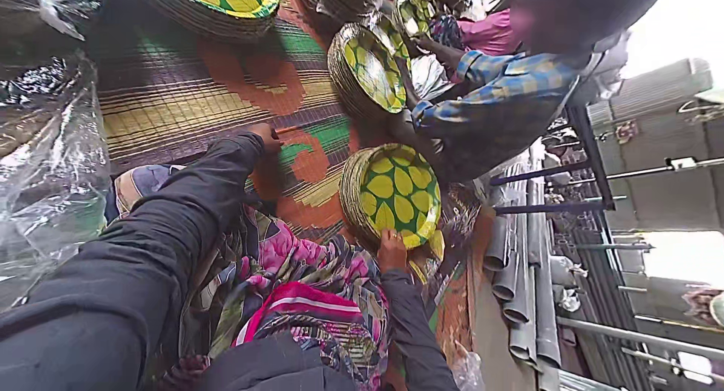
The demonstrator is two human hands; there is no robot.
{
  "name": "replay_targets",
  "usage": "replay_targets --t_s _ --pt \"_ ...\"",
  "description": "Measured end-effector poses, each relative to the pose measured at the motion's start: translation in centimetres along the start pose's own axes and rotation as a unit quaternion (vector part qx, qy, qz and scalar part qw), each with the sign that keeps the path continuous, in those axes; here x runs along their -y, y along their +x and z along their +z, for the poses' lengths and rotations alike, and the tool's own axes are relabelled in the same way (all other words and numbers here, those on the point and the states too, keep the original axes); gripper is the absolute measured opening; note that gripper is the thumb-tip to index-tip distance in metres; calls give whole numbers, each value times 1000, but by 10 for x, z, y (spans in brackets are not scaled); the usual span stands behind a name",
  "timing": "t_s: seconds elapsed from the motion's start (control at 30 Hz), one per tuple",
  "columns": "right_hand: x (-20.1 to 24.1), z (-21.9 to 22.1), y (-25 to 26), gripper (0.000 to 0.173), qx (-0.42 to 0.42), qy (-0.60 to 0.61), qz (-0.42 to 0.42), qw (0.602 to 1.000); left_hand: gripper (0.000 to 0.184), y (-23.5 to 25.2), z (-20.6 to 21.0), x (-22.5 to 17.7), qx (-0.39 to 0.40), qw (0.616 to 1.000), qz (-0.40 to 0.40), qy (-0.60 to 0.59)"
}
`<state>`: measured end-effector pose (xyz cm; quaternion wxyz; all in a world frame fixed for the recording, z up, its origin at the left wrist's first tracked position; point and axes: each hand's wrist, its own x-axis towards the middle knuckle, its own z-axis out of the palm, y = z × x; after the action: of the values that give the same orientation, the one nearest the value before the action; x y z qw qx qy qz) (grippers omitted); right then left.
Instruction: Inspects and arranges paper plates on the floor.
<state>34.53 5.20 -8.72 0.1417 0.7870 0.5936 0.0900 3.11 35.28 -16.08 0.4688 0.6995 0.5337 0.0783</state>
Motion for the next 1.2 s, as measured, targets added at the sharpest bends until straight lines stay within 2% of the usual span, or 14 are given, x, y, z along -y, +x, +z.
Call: replay_targets --t_s 0.07,0.1,0.17,0.23,0.3,0.37,0.43,0.53,0.63,0.7,0.83,0.97,1.1,1.2 --pt "10 -6 18 52 87 46 61 993 41 -7 4 1 -13 1000 -1 19" --pt "18 -8 25 66 117 71 75 988 40 -11 4 0 -15 999 -1 30" --pt "36 0 33 90 116 101 66 986 39 -30 2 -8 -12 999 14 44" --pt "48 17 38 97 69 111 54 990 38 -67 4 -22 -28 997 65 -2" --pt "48 33 42 90 17 128 52 990 35 -115 25 -35 -66 983 128 -112" --pt "43 44 50 83 -30 137 48 989 31 -154 55 -34 -105 970 165 -147" --pt "40 53 57 80 -62 128 45 989 31 -177 79 -27 -99 984 139 -46" --pt "33 69 68 72 -126 121 43 984 32 -169 96 -27 -67 989 110 77" --pt "31 59 83 74 -72 101 88 988 34 -150 97 -29 -28 992 81 90" --pt "24 46 97 64 -33 98 117 988 35 -146 101 -28 -20 992 54 113" --pt "21 15 107 64 61 150 152 975 38 -152 105 -27 -3 984 38 174" --pt "37 14 71 52 31 177 94 979 43 -160 91 -46 59 980 44 185" --pt "17 -16 64 35 122 162 74 976 40 -165 100 -44 75 971 60 218" --pt "8 -30 68 23 143 139 46 979 38 -165 101 -33 58 972 65 216"
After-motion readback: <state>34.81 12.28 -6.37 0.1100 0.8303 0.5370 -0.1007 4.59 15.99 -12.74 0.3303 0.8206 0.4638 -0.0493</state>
